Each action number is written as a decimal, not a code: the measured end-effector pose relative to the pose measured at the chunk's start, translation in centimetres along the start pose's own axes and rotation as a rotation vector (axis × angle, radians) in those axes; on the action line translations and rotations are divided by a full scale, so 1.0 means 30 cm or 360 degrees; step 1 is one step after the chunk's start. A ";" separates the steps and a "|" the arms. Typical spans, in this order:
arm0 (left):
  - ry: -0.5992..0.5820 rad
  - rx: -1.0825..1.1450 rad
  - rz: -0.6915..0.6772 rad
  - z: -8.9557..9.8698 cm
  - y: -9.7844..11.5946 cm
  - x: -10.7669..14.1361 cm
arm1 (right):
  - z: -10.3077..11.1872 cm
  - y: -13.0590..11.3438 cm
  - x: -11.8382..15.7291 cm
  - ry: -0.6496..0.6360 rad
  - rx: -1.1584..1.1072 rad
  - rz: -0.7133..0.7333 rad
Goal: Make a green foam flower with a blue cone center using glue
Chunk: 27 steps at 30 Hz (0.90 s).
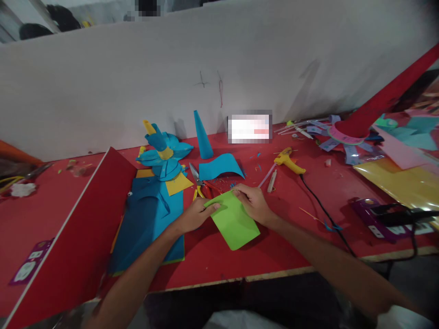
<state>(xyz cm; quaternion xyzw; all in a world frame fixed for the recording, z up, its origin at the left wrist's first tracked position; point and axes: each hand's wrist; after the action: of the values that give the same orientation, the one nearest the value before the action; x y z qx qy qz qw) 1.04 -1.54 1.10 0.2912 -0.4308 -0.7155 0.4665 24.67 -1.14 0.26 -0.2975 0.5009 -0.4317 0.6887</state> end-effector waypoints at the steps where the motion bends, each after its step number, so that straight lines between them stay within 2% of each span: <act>1: -0.0001 -0.0006 -0.0010 0.001 -0.001 0.001 | -0.001 0.000 0.000 0.0001 -0.0006 0.0004; 11: 0.0050 0.0006 0.0112 -0.026 0.029 0.017 | -0.005 0.010 0.005 0.0113 0.0053 -0.0057; 16: 0.0082 -0.0060 0.0062 -0.025 0.015 0.013 | -0.011 0.005 0.000 0.0106 -0.0016 -0.0097; 22: 0.0018 0.0067 -0.0062 -0.032 0.024 0.017 | -0.019 0.009 0.000 0.0145 -0.0121 -0.0185; 27: 0.0036 -0.0058 -0.0075 -0.036 0.031 0.010 | -0.015 0.002 -0.005 0.0151 -0.0269 -0.0307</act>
<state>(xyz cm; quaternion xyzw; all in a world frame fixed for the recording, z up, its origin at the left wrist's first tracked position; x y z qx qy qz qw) 2.20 -2.37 1.44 0.3006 -0.4054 -0.7307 0.4596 24.26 -0.97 0.12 -0.3805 0.5364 -0.4656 0.5921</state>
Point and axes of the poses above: each hand's wrist, its own x-axis away from the middle knuckle, its own z-axis out of the back of the hand, y = z × x, and after that the axes turned 10 degrees about y, right-handed
